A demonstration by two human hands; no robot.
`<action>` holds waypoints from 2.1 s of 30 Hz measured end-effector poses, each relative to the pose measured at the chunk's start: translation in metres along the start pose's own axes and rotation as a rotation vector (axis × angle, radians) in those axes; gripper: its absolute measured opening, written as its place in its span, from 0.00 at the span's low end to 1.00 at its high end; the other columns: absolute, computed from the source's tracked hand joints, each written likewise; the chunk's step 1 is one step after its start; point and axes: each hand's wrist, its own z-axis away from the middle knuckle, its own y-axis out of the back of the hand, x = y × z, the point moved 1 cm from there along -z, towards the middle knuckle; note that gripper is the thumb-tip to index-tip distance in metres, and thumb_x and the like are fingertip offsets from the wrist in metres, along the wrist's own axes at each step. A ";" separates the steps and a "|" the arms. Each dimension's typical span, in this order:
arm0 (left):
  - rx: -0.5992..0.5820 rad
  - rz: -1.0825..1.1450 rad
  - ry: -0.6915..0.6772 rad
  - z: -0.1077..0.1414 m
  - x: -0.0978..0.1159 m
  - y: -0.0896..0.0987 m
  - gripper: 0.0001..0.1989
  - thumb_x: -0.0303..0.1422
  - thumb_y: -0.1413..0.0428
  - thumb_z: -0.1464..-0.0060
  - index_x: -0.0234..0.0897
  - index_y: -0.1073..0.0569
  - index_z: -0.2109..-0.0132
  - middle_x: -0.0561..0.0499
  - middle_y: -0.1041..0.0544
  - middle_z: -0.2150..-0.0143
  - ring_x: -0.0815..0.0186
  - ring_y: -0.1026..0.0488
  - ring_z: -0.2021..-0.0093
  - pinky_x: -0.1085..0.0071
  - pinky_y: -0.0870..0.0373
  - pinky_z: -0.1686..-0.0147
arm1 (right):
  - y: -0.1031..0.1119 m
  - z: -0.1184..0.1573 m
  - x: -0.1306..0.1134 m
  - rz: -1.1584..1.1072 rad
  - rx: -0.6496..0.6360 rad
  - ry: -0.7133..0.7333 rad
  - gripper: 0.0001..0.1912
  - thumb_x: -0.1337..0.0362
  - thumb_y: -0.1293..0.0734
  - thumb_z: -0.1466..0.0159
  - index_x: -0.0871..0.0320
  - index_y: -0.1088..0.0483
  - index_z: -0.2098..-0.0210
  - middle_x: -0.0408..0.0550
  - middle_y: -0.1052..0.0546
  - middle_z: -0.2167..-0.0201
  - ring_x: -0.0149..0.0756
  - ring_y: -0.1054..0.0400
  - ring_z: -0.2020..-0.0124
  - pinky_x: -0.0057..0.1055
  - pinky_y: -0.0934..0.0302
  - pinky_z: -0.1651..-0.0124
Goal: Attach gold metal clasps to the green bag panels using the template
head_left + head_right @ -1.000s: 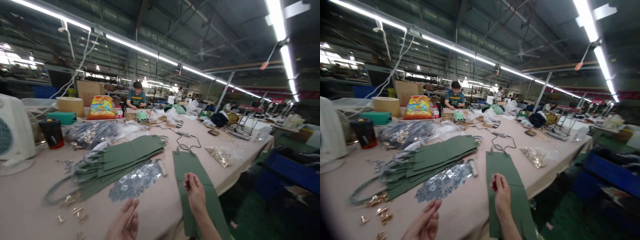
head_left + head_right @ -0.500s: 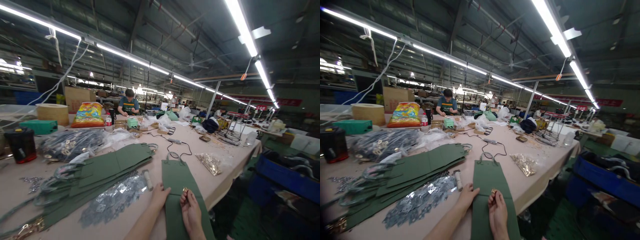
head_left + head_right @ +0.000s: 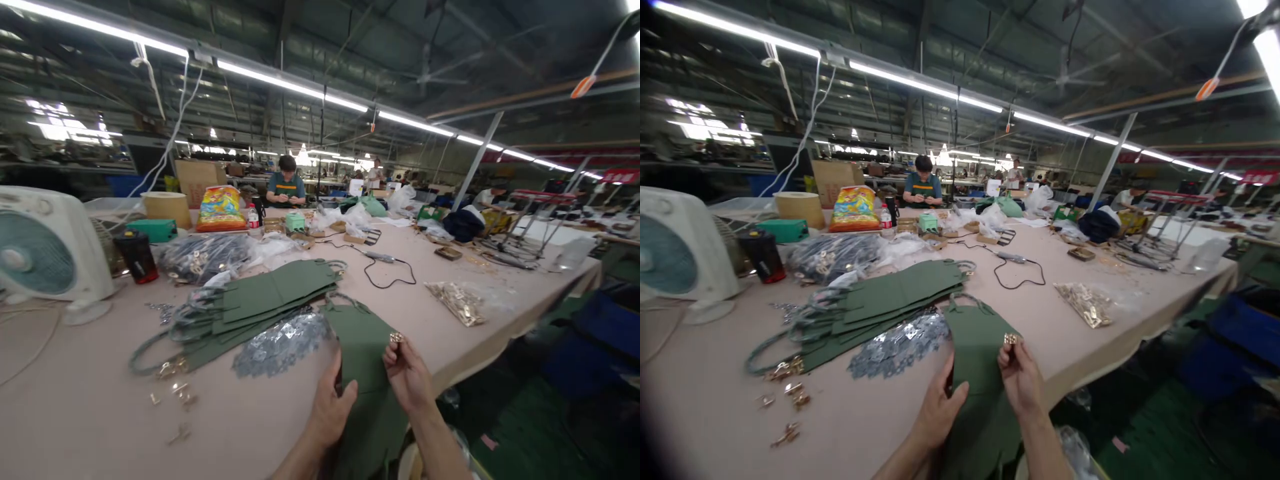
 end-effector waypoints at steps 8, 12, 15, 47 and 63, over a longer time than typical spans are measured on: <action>0.487 -0.137 0.045 0.105 -0.017 0.048 0.32 0.34 0.30 0.53 0.36 0.24 0.40 0.39 0.24 0.37 0.46 0.32 0.32 0.59 0.43 0.28 | -0.075 0.021 0.016 0.061 -0.215 -0.190 0.16 0.53 0.21 0.40 0.58 0.23 0.61 0.44 0.27 0.70 0.29 0.38 0.73 0.26 0.42 0.72; 0.586 -0.107 0.148 0.142 -0.015 0.068 0.36 0.36 0.28 0.60 0.37 0.24 0.41 0.39 0.23 0.38 0.42 0.31 0.33 0.58 0.41 0.29 | -0.097 0.029 0.033 0.206 -0.313 -0.278 0.19 0.50 0.22 0.39 0.59 0.23 0.60 0.46 0.24 0.68 0.30 0.35 0.72 0.26 0.42 0.71; 0.579 -0.064 0.258 0.159 -0.011 0.082 0.38 0.37 0.26 0.63 0.39 0.24 0.42 0.39 0.22 0.40 0.41 0.32 0.33 0.57 0.36 0.32 | -0.105 0.034 0.053 0.275 -0.350 -0.333 0.21 0.48 0.22 0.40 0.60 0.23 0.61 0.46 0.24 0.69 0.29 0.35 0.72 0.25 0.43 0.71; 0.371 0.524 0.433 0.002 0.025 0.161 0.21 0.37 0.31 0.55 0.30 0.21 0.55 0.40 0.15 0.63 0.56 0.19 0.69 0.61 0.21 0.64 | -0.085 0.037 0.110 0.625 -0.428 -0.259 0.23 0.45 0.30 0.32 0.58 0.22 0.50 0.48 0.22 0.67 0.35 0.30 0.67 0.32 0.35 0.61; 0.394 0.612 0.546 0.008 0.008 0.157 0.19 0.28 0.37 0.57 0.29 0.23 0.55 0.41 0.16 0.65 0.57 0.19 0.71 0.63 0.21 0.66 | -0.114 0.003 0.126 0.989 -0.562 0.416 0.11 0.60 0.37 0.25 0.55 0.23 0.53 0.49 0.25 0.60 0.36 0.30 0.64 0.35 0.32 0.58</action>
